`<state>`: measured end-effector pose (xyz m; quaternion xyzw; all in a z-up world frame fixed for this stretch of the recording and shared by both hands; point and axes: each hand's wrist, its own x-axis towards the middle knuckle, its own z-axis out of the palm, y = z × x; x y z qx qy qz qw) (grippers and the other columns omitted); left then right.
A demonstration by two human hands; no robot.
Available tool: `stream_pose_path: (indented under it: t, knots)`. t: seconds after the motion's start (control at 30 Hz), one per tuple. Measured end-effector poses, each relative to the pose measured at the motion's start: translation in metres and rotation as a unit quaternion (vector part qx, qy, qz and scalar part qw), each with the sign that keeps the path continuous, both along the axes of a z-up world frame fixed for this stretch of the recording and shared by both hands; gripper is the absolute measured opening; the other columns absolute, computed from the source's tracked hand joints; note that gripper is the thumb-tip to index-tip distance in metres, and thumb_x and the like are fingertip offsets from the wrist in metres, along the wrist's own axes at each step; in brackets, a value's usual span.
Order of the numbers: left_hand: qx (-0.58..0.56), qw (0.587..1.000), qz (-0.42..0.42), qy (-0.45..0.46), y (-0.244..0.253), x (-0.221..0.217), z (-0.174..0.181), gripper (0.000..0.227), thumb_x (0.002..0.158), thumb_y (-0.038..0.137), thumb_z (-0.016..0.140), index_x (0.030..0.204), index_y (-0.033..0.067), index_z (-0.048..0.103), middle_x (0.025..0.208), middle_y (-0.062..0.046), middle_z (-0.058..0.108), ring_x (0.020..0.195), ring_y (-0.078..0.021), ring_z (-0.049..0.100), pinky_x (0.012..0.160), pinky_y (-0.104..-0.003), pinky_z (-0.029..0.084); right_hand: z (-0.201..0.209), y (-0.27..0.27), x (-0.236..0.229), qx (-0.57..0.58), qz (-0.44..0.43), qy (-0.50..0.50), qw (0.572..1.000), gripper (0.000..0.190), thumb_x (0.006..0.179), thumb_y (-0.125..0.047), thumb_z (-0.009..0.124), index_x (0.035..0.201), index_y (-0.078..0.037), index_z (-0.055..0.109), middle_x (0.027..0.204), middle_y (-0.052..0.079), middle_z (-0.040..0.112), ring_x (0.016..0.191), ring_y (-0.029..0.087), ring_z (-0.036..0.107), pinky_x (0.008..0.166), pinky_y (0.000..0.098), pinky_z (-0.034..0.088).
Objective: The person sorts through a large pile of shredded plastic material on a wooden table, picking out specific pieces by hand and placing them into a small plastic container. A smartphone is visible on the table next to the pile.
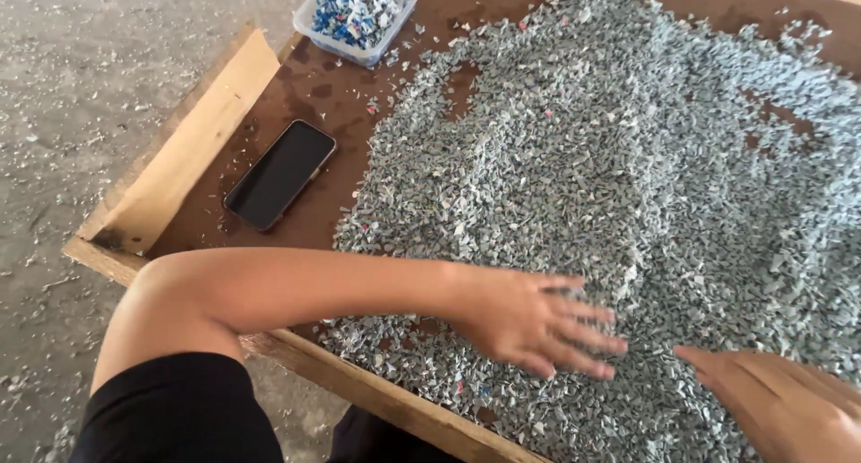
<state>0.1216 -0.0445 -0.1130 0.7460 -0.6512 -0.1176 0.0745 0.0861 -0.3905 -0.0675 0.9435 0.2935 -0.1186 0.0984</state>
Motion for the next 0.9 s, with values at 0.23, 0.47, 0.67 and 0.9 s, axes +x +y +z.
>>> stream_pose_path:
  t: [0.23,0.47,0.67,0.9]
  knots:
    - [-0.017,0.998,0.024,0.055,-0.004,0.026,0.027,0.062,0.112,0.037,0.049,0.164,0.028,0.015,0.173,0.003,0.006,0.16,-0.0295,0.001,0.131,-0.056,0.001,0.031,0.021,-0.005,0.067,0.014,0.011,0.998,0.111,0.049,-0.098,0.062,0.143,-0.041,0.046,0.116,-0.01,0.071,0.107,0.013,0.071,0.092,0.0358,0.056]
    - [0.065,0.971,0.227,0.023,0.001,0.139,0.044,0.054,0.111,0.037,0.035,0.16,0.0331,0.013,0.17,0.0,0.022,0.157,-0.0274,0.019,0.12,-0.063,-0.015,0.019,0.006,0.005,0.117,0.031,-0.084,0.989,0.036,0.087,-0.026,0.059,0.122,-0.033,0.066,0.098,-0.014,0.076,0.091,0.012,0.076,0.083,0.0321,0.063]
    - [0.05,0.944,0.268,-0.185,0.017,0.244,0.005,0.057,0.112,0.047,0.017,0.163,0.0214,0.014,0.17,-0.009,0.016,0.154,-0.0338,0.015,0.126,-0.054,0.009,0.013,0.008,0.003,0.121,0.042,-0.15,0.98,0.033,0.081,-0.036,0.067,0.114,-0.036,0.071,0.093,-0.014,0.075,0.086,0.011,0.074,0.084,0.0326,0.062]
    - [0.104,0.912,0.373,-0.137,0.042,0.257,0.0,0.057,0.113,0.044,0.014,0.166,0.0264,0.003,0.173,0.0,0.001,0.159,-0.0252,0.003,0.128,-0.05,0.006,0.003,-0.001,0.011,0.039,-0.002,-0.056,0.998,0.04,0.08,-0.039,0.067,0.12,-0.04,0.065,0.096,-0.017,0.077,0.089,0.009,0.077,0.084,0.0309,0.066]
